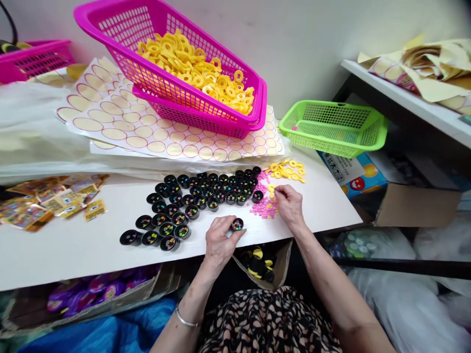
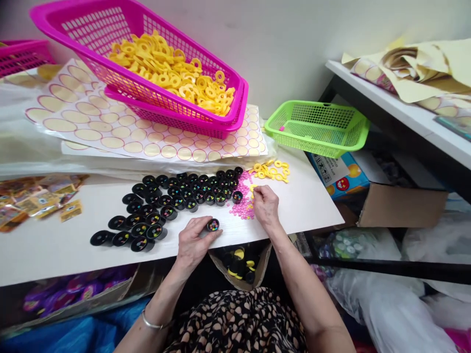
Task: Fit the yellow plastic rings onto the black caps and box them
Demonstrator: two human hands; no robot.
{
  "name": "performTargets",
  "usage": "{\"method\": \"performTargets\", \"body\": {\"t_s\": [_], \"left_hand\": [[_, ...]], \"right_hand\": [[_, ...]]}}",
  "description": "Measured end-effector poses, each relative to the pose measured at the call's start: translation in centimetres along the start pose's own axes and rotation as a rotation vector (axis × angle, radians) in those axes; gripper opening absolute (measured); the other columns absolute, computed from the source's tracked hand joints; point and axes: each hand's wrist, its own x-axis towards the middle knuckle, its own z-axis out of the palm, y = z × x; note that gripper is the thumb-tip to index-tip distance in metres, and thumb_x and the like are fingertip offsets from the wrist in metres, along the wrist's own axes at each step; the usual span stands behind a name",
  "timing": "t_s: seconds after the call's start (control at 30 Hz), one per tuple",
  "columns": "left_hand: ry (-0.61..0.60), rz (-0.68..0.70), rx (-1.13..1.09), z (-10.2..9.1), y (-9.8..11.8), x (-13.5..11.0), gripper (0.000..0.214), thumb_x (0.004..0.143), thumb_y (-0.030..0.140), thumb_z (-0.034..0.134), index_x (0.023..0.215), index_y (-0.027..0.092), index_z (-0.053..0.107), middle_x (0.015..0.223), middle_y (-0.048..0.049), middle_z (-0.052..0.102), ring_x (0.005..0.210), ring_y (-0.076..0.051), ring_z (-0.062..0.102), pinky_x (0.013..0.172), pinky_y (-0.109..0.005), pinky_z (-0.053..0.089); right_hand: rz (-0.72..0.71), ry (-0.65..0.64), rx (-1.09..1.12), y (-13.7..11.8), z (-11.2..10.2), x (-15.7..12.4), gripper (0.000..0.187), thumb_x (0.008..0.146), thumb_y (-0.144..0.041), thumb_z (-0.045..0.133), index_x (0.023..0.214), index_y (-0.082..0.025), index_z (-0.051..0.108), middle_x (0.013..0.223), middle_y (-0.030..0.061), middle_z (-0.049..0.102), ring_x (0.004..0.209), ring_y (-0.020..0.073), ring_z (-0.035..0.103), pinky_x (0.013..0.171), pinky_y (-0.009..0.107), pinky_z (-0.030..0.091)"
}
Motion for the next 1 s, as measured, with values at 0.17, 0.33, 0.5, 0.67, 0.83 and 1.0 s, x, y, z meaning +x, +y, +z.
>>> {"method": "performTargets", "body": {"t_s": [0.17,0.33,0.5,0.67,0.83,1.0], "left_hand": [[-0.007,-0.003,-0.010,0.1,-0.2,0.0,0.030,0.068,0.030,0.070,0.096,0.021,0.065,0.087,-0.0046,0.067,0.080,-0.019,0.060,0.072,-0.034,0.050],[-0.003,-0.002,-0.012,0.1,-0.3,-0.1,0.029,0.069,0.030,0.070,0.096,0.021,0.064,0.087,-0.0042,0.066,0.081,-0.019,0.060,0.073,-0.033,0.050],[-0.019,0.004,-0.005,0.1,-0.3,-0.2,0.030,0.070,0.030,0.069,0.097,0.020,0.063,0.088,-0.0042,0.066,0.082,-0.018,0.059,0.074,-0.032,0.050],[-0.008,0.020,0.006,0.1,-0.4,-0.2,0.029,0.070,0.030,0.069,0.097,0.020,0.063,0.088,-0.0038,0.066,0.082,-0.018,0.059,0.074,-0.032,0.049],[-0.021,0.015,0.019,0.1,-0.3,-0.1,0.029,0.070,0.031,0.068,0.097,0.020,0.063,0.087,-0.0034,0.066,0.081,-0.018,0.059,0.073,-0.032,0.049],[-0.014,0.014,0.006,0.1,-0.3,-0.2,0.030,0.070,0.031,0.069,0.097,0.020,0.063,0.088,-0.0036,0.066,0.082,-0.018,0.059,0.074,-0.032,0.049]], "right_hand": [[0.021,0.000,-0.234,2.2,-0.7,1.8,0.012,0.074,-0.022,0.048,0.072,-0.018,0.059,0.074,0.0025,0.058,0.072,0.0165,0.054,0.070,0.029,0.043],[-0.034,-0.117,-0.287,2.0,-1.0,0.8,0.013,0.074,-0.019,0.047,0.069,-0.018,0.059,0.074,0.0012,0.056,0.071,0.0149,0.053,0.068,0.026,0.041],[-0.058,-0.157,-0.278,2.0,-1.9,-0.7,0.012,0.075,-0.018,0.048,0.070,-0.018,0.059,0.073,0.0007,0.054,0.072,0.0148,0.052,0.067,0.026,0.040],[-0.087,-0.225,-0.184,2.3,-3.2,-2.4,0.011,0.077,-0.017,0.049,0.071,-0.018,0.058,0.074,0.0004,0.052,0.073,0.0143,0.052,0.067,0.026,0.040],[-0.114,-0.254,-0.173,2.5,-3.9,-4.0,0.008,0.078,-0.018,0.053,0.074,-0.020,0.060,0.076,0.0008,0.052,0.076,0.0155,0.052,0.069,0.027,0.040],[-0.173,-0.258,-0.304,2.9,-3.6,-4.7,0.009,0.080,-0.021,0.054,0.079,-0.021,0.063,0.078,0.0025,0.054,0.079,0.0174,0.051,0.071,0.028,0.040]]}}
